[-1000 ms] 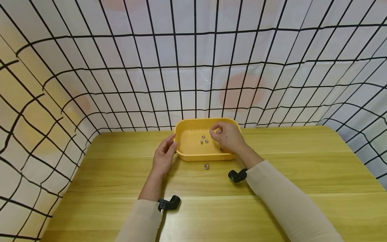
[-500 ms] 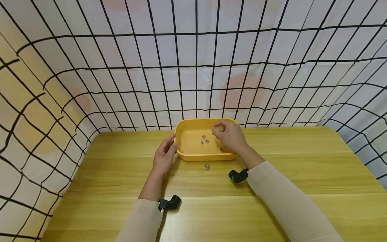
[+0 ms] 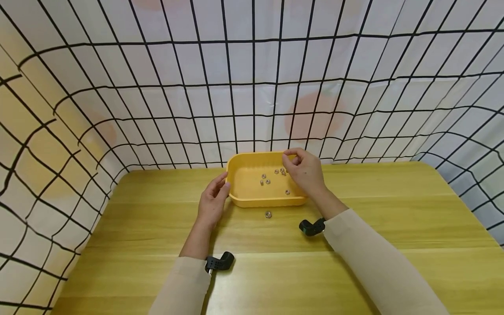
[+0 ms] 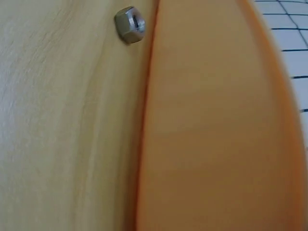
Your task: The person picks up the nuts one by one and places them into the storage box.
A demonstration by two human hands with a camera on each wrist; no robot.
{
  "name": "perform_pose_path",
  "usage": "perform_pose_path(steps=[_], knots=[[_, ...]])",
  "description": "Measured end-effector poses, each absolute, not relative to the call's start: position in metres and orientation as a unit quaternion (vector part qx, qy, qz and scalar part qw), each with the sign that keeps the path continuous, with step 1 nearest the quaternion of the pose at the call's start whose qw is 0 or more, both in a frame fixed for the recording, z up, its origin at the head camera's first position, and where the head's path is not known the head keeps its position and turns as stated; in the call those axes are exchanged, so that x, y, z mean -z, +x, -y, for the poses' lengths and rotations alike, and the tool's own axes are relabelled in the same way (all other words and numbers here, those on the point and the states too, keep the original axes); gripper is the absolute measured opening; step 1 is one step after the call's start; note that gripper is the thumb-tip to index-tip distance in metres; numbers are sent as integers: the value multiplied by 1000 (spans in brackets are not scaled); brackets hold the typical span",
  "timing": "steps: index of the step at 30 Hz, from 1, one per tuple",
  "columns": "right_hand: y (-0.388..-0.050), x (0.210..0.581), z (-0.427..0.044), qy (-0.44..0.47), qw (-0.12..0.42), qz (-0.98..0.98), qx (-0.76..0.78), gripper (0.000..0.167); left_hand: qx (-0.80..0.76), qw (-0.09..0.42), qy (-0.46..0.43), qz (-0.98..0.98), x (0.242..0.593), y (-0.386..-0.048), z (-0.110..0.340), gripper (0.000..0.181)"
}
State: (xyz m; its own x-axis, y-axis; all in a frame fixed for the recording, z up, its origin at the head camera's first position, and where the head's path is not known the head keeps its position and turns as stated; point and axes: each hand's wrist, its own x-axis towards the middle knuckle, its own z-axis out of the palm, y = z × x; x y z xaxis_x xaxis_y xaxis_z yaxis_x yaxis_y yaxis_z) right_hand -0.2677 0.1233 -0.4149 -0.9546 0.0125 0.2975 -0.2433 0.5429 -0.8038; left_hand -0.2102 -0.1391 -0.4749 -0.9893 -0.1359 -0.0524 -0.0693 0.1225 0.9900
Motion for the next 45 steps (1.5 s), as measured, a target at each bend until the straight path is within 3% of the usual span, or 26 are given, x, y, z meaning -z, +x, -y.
perform_pose_path(steps=[15,27,38,45], knots=[[-219,403,-126,129,108,834,-525,25,668,36,68,741,475,-210,139,40],[-187,418,-128,129,75,869,-472,22,672,36,65,737,473,-210,139,41],[-171,441,-127,101,2,869,-485,10,669,34,65,739,475,-211,139,41],[-169,453,-123,88,-79,873,-473,15,667,33,65,741,476,-211,139,41]])
